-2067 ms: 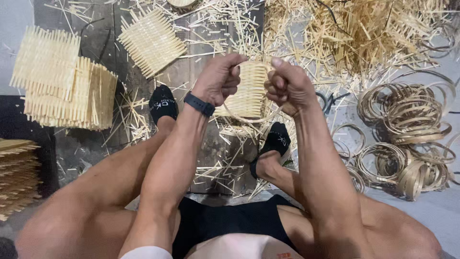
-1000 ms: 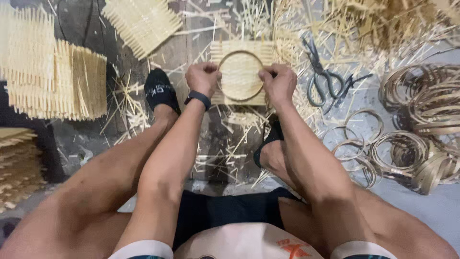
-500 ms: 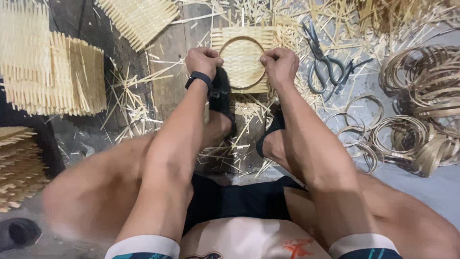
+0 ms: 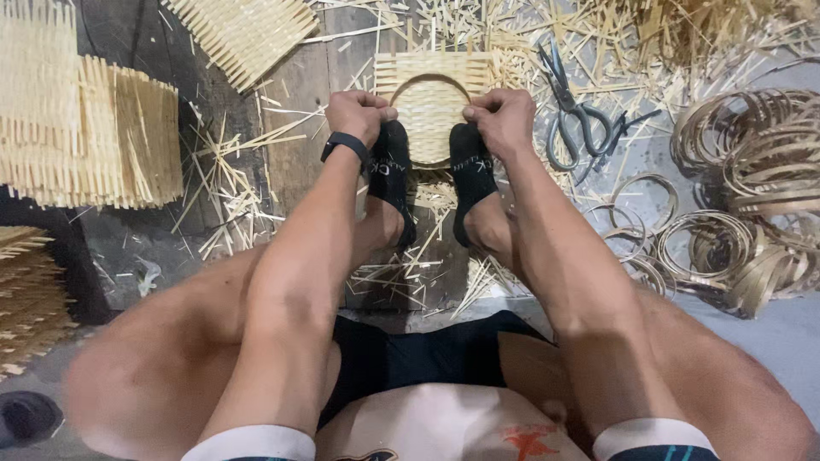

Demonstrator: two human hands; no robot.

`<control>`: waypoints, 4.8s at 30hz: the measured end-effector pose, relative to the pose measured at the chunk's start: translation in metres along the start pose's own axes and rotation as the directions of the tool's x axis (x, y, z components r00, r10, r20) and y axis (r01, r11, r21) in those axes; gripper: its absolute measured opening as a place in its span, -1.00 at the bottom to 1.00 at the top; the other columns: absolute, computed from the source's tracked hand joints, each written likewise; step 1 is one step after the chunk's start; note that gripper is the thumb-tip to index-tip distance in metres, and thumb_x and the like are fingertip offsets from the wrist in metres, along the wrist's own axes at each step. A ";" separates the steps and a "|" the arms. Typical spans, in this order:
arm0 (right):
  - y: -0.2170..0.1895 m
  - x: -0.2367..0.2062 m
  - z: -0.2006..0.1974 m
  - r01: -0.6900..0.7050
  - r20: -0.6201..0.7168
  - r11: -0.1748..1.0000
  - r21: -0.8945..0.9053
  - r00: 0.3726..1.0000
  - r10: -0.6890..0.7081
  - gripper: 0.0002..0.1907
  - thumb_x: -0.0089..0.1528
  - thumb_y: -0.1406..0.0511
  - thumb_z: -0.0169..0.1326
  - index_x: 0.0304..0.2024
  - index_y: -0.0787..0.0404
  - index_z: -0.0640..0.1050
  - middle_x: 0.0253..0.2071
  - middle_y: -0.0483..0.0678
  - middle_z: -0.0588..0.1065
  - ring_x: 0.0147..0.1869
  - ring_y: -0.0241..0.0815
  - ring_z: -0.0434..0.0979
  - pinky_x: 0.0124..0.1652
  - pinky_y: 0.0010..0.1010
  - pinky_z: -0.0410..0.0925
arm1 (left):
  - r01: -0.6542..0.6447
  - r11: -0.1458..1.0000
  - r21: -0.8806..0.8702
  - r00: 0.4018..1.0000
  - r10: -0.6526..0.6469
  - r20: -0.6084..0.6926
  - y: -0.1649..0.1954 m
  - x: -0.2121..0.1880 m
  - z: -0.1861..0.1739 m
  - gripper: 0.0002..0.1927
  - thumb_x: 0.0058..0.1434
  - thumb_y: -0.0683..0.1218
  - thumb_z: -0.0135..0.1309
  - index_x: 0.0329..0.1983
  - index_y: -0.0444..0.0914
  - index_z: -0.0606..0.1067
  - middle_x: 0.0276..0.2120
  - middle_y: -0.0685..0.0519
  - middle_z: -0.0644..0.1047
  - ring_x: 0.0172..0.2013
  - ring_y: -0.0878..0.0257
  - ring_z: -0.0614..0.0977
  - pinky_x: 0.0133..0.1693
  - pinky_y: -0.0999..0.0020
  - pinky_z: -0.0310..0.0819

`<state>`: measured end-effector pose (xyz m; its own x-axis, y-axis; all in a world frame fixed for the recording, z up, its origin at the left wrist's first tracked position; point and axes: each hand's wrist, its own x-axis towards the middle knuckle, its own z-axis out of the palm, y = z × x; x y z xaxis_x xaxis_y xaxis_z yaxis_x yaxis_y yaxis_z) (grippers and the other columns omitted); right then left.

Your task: The person sits on the floor and repeatedly picks up small bamboo bowls, places them on a wooden block, and trims the rim with shears. Finished bowls are set aside, and the process continues with multiple units.

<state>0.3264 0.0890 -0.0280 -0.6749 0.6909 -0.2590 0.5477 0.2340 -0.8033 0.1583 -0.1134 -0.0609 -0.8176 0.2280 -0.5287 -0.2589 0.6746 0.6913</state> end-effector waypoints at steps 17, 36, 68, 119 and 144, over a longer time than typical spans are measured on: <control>0.002 -0.107 0.133 -0.305 -0.133 0.878 0.370 0.918 0.375 -0.61 0.30 0.16 0.23 -0.48 0.34 0.59 -0.56 -0.08 0.52 -0.52 -0.35 0.39 -0.51 -0.44 0.28 | -0.687 0.727 -0.004 0.713 0.675 0.187 0.033 0.014 0.046 -0.79 0.34 0.00 0.17 -0.25 -0.20 0.71 -0.37 -0.02 0.59 -0.29 0.07 0.60 -0.17 0.17 0.50; 0.017 -0.010 0.035 -0.402 0.006 0.787 0.469 0.892 0.452 -0.68 0.13 0.22 0.41 -0.37 0.41 0.67 -0.46 -0.06 0.59 -0.44 -0.30 0.48 -0.40 -0.45 0.35 | -0.402 0.887 -0.226 0.855 0.452 0.253 0.043 0.028 0.050 -0.68 0.18 0.10 0.35 -0.40 -0.26 0.71 -0.56 0.13 0.63 -0.51 0.42 0.55 -0.44 0.45 0.41; 0.152 0.010 -0.129 -0.110 0.250 0.967 -0.232 0.953 0.169 -0.62 -0.05 0.29 0.26 -0.22 0.28 0.50 -0.35 0.06 0.55 -0.26 -0.01 0.57 -0.20 -0.26 0.42 | -0.739 0.631 0.235 0.660 0.749 0.062 -0.005 -0.058 0.093 -0.14 0.09 -0.24 0.26 0.48 -0.01 0.29 0.28 -0.04 0.40 0.35 -0.03 0.35 0.45 0.01 0.28; 0.077 0.023 -0.067 0.313 0.395 0.524 -0.792 0.917 0.050 -0.49 0.17 -0.03 0.12 -0.18 0.29 0.58 -0.20 0.15 0.49 -0.08 0.06 0.50 -0.12 -0.10 0.45 | -0.817 0.548 0.180 0.577 0.769 0.277 -0.004 -0.050 0.063 -0.16 -0.01 -0.23 0.30 0.40 -0.06 0.34 0.22 -0.16 0.38 0.25 -0.18 0.39 0.32 -0.05 0.27; 0.102 0.027 -0.064 0.414 0.398 0.486 -0.770 0.906 -0.142 -0.58 0.17 0.04 0.16 -0.14 0.24 0.58 -0.16 0.11 0.49 -0.01 0.07 0.47 -0.06 -0.07 0.38 | -0.750 0.618 0.236 0.654 0.639 0.405 0.015 -0.052 0.051 -0.21 -0.19 -0.27 0.35 0.19 0.07 0.55 0.40 -0.08 0.23 0.42 -0.22 0.20 0.45 -0.06 0.13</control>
<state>0.3959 0.1758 -0.0828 -0.8863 0.3207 -0.3342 0.3670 0.9263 -0.0846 0.2231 -0.0792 -0.0482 -0.4916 0.8647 -0.1031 0.5748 0.4111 0.7075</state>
